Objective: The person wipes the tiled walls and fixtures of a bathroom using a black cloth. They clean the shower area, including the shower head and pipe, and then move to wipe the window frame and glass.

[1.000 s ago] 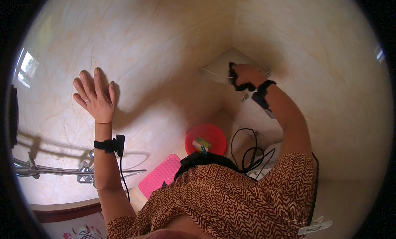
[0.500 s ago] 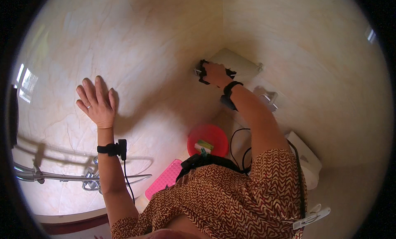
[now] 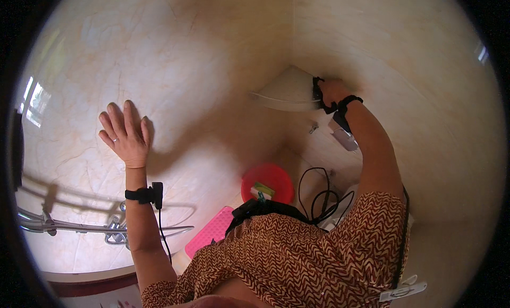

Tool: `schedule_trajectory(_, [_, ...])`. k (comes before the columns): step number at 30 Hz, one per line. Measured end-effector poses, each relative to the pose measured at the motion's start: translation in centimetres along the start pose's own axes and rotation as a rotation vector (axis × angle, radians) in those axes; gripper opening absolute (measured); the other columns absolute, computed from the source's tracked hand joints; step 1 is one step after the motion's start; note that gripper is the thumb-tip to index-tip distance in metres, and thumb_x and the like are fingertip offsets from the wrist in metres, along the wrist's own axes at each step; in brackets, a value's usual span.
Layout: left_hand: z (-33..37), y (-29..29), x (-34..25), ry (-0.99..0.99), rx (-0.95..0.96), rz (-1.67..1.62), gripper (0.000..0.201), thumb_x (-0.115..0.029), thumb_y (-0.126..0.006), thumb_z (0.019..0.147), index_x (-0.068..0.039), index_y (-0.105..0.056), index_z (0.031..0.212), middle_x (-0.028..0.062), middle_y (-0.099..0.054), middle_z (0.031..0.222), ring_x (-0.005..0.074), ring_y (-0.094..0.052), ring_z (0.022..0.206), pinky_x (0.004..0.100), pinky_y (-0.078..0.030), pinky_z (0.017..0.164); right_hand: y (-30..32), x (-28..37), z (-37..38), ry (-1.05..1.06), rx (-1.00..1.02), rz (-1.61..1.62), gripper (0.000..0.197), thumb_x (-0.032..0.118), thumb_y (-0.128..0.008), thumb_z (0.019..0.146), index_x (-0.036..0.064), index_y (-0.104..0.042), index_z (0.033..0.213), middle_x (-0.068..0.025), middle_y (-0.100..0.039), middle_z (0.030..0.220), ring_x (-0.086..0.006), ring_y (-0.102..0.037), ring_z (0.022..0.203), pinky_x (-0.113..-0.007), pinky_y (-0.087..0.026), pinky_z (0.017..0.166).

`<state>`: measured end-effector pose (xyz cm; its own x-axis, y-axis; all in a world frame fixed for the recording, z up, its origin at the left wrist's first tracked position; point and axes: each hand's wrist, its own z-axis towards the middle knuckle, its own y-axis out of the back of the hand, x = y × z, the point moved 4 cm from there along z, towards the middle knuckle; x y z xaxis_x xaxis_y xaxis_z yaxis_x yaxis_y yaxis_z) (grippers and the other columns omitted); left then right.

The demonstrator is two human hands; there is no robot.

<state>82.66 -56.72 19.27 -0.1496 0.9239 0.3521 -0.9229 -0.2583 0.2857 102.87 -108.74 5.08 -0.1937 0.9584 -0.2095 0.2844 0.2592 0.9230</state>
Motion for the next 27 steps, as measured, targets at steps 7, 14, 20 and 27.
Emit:
schedule_trajectory(7, [-0.3, 0.0, 0.0, 0.01, 0.016, 0.032, 0.056, -0.043, -0.052, 0.093, -0.017, -0.047, 0.143, 0.0159, -0.035, 0.152, 0.0368, -0.024, 0.144, 0.0504, -0.006, 0.114, 2.3, 4.3, 3.2, 0.222, 0.207, 0.418, 0.079, 0.036, -0.073, 0.069, 0.0076, -0.049, 0.139, -0.0198, -0.052, 0.138, -0.0364, -0.051, 0.124, -0.042, -0.045, 0.099])
schedule_trajectory(14, [0.1, -0.5, -0.1, 0.007, 0.003, 0.025, 0.055, -0.042, -0.051, 0.093, -0.017, -0.048, 0.142, 0.0169, -0.036, 0.151, 0.0378, -0.023, 0.144, 0.0501, -0.001, 0.116, 1.7, 10.4, 9.3, 0.23, -0.049, 0.343, 0.062, 0.032, -0.06, 0.078, 0.01, -0.052, 0.136, -0.0211, -0.048, 0.139, -0.04, -0.044, 0.128, -0.044, -0.039, 0.105])
schedule_trajectory(20, [-0.5, -0.3, 0.3, -0.002, -0.006, 0.045, 0.056, -0.042, -0.052, 0.093, -0.016, -0.048, 0.142, 0.0174, -0.037, 0.151, 0.0381, -0.026, 0.143, 0.0496, -0.005, 0.115, 1.8, 6.8, 10.7, 0.044, -0.262, 0.13, 0.049, 0.03, -0.054, 0.084, 0.0016, -0.061, 0.123, -0.0242, -0.06, 0.122, -0.0405, -0.056, 0.112, -0.047, -0.043, 0.1])
schedule_trajectory(27, [-0.5, -0.3, -0.1, 0.014, 0.003, 0.04, 0.056, -0.041, -0.055, 0.092, -0.016, -0.049, 0.141, 0.0168, -0.036, 0.151, 0.0385, -0.027, 0.142, 0.0503, -0.006, 0.115, 2.3, 6.5, 10.5, 0.027, -0.182, 0.336, 0.055, 0.04, -0.057, 0.081, 0.0026, -0.061, 0.121, -0.0272, -0.06, 0.121, -0.0407, -0.057, 0.111, -0.046, -0.044, 0.098])
